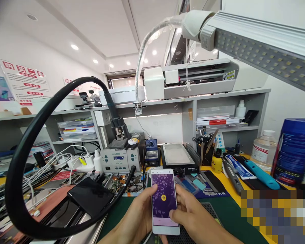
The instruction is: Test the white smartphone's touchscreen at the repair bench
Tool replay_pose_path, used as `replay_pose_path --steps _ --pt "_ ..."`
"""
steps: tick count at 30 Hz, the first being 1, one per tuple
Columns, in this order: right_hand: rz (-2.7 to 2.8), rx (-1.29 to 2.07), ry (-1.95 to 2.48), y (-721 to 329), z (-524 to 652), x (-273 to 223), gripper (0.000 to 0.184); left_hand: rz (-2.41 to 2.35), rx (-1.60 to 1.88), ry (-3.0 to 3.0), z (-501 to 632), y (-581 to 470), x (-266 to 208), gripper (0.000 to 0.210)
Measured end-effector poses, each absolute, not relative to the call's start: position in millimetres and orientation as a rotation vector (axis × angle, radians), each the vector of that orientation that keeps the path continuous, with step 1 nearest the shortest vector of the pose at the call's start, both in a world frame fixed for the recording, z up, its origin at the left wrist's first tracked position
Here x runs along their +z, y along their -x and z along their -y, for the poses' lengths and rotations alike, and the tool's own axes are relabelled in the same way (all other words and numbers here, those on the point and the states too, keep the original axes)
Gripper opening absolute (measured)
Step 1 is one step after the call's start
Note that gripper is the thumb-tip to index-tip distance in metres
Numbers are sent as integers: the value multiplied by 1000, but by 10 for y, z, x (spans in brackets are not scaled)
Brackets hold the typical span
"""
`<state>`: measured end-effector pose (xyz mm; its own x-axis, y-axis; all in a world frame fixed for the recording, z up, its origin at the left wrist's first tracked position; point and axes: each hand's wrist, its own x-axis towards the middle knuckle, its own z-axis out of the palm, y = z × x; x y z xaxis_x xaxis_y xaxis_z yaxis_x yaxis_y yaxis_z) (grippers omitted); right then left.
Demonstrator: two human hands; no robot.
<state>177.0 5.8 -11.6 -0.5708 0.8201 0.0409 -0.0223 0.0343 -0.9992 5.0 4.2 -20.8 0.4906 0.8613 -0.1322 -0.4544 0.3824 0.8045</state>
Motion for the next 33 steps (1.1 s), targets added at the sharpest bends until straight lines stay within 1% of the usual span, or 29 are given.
replay_pose_path --steps 6,16,21,28,33 --pt "1672 1576 836 -1774 -74 -120 60 -542 875 -833 -47 -41 -171 69" --pt "1647 1653 812 -1759 -48 -104 61 -567 861 -818 -38 -36 -148 72" --pt "1626 1639 851 -1741 -34 -61 63 -461 852 -820 -63 -2 -167 76" --pt "1624 1658 812 -1738 -43 -50 59 -434 855 -825 -86 -1 -202 77" --pt "1618 1650 802 -1743 -51 -87 57 -463 853 -823 -67 -10 -174 74"
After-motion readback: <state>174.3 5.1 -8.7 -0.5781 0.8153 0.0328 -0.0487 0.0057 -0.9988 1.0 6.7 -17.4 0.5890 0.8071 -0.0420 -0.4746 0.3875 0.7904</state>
